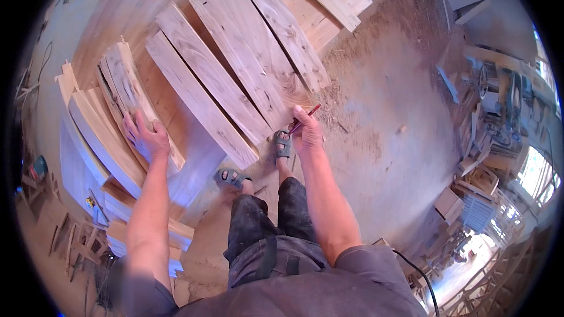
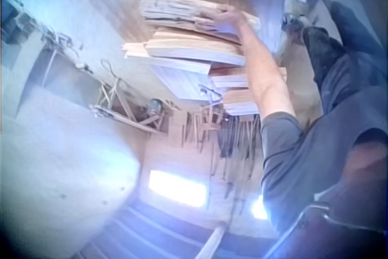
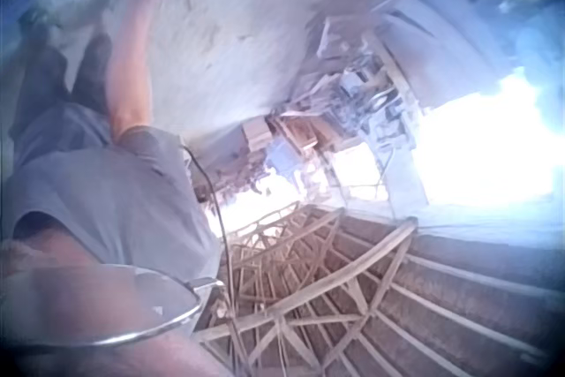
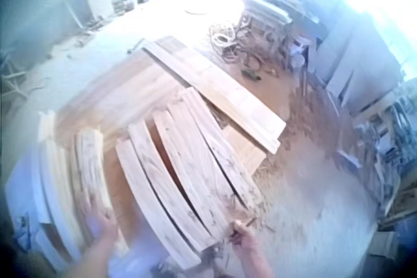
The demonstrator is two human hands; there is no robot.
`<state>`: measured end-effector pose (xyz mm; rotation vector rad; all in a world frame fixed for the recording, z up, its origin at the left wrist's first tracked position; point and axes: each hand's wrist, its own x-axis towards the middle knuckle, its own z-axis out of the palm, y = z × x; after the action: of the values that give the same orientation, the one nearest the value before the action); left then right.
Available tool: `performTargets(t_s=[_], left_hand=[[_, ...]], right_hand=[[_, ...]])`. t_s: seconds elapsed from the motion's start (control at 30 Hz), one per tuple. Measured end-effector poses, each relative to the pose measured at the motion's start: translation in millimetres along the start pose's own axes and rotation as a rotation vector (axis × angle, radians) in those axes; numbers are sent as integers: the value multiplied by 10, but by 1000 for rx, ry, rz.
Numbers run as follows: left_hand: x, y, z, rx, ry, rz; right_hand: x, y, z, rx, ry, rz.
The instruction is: The person picks up wooden planks from a pile on a workbench, inspects them, and places them into separate stacks. The person handles the planks one at a time, turning them over to examine both sides before stacking them.
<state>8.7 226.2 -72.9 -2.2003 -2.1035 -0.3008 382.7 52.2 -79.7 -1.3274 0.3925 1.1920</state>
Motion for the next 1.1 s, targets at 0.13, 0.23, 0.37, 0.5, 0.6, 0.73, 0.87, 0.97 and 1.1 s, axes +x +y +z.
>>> performTargets(t_s=[0.13,0.23,0.37,0.5,0.6,0.73,0.87,0.97,1.1], left_hand=[[10,-39,47,-17,-6,-1],[7,26,4,-21,-20,-10],[9,31,-2,-2,-26,-8],[-2,24,-29,21,-30,-2],[2,31,-9,21,-15,11],[13,51,-57,-3,-14,10],[15,68,-49,-10,-13,14],[21,86,-91,-5,-51,-15],[0,38,-64,6,-52,-18]], right_hand=[[-74,100,-45,-29,-79,42],[-89,66,-31,-105,-17,12],[-352,-30,184,-378,44,-371],[-618,-59,402,-797,146,-912],[-620,36,379,-961,206,-1111],[-574,206,323,-981,205,-1300],[-702,280,287,-1093,154,-1359],[-799,246,206,-1258,104,-1371],[-999,320,236,-1448,-121,-1329]])
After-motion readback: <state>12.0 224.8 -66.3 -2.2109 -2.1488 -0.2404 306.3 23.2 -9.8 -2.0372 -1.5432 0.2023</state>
